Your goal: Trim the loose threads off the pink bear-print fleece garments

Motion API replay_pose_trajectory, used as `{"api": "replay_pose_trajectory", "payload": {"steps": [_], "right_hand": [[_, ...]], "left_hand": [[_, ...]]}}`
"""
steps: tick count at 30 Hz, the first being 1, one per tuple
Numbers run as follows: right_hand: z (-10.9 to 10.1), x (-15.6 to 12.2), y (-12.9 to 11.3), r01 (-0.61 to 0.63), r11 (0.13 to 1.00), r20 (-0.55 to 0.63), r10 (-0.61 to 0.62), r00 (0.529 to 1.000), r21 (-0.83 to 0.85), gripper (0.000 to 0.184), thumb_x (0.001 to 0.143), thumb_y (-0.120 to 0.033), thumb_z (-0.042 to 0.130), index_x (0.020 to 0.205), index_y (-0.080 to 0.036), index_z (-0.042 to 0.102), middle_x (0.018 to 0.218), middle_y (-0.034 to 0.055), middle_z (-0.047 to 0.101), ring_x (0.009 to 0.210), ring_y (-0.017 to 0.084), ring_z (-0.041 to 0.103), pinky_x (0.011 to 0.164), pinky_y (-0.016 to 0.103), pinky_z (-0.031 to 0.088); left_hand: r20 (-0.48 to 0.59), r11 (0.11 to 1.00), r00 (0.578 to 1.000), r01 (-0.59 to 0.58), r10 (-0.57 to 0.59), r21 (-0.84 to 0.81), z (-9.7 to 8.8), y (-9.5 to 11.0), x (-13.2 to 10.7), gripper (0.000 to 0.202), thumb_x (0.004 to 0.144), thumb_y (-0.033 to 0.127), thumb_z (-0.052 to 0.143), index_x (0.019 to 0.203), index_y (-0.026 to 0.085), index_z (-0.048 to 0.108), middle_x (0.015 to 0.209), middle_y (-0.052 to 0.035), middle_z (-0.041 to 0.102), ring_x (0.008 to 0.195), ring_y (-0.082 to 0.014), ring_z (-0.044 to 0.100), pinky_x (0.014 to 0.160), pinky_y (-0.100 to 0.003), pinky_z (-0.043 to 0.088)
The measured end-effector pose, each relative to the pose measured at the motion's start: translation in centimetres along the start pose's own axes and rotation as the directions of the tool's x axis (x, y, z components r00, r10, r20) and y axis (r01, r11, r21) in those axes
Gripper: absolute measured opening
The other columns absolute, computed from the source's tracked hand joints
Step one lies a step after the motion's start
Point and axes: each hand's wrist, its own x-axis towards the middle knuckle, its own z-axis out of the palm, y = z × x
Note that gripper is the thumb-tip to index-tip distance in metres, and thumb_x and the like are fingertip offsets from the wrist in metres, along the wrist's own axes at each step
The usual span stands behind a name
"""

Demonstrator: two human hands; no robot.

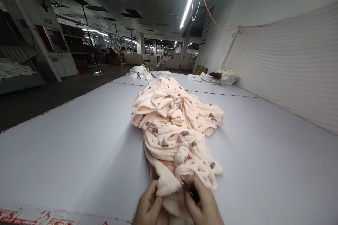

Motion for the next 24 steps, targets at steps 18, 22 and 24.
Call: {"api": "replay_pose_trajectory", "payload": {"steps": [18,22,24], "right_hand": [[0.0,2.6,0.7,-0.019,0.91,-0.157,-0.051,0.986,-0.414,0.009,0.081,-0.016,0.051,0.075,-0.023,0.048,0.073,-0.0019,0.057,0.064,0.016,0.055,0.058,0.025,0.041],[-1.4,2.0,-0.7,0.008,0.954,0.041,0.004,0.999,-0.3,0.006,0.082,-0.024,0.06,0.087,-0.026,0.059,0.084,-0.0026,0.063,0.077,0.016,0.061,0.066,0.024,0.046],[-1.6,1.6,-1.2,0.036,0.957,0.051,-0.022,0.998,-0.287,0.013,0.084,-0.03,0.059,0.097,-0.03,0.061,0.091,-0.0019,0.065,0.082,0.018,0.062,0.069,0.024,0.047]], "left_hand": [[0.279,0.776,0.921,0.381,-0.272,-0.502,-0.2,3.4,2.5,0.018,0.077,0.021,0.056,0.089,0.015,0.069,0.085,-0.0074,0.071,0.091,-0.0265,0.064,0.085,-0.036,0.045],[0.357,0.7,0.895,0.436,-0.268,-0.566,0.0,3.7,3.2,0.023,0.076,0.027,0.061,0.095,0.016,0.069,0.089,-0.0089,0.072,0.091,-0.0289,0.065,0.086,-0.039,0.044],[0.359,0.694,0.897,0.429,-0.256,-0.578,0.1,3.5,3.2,0.021,0.077,0.027,0.061,0.093,0.016,0.07,0.089,-0.0092,0.072,0.092,-0.0291,0.065,0.087,-0.04,0.044]]}}
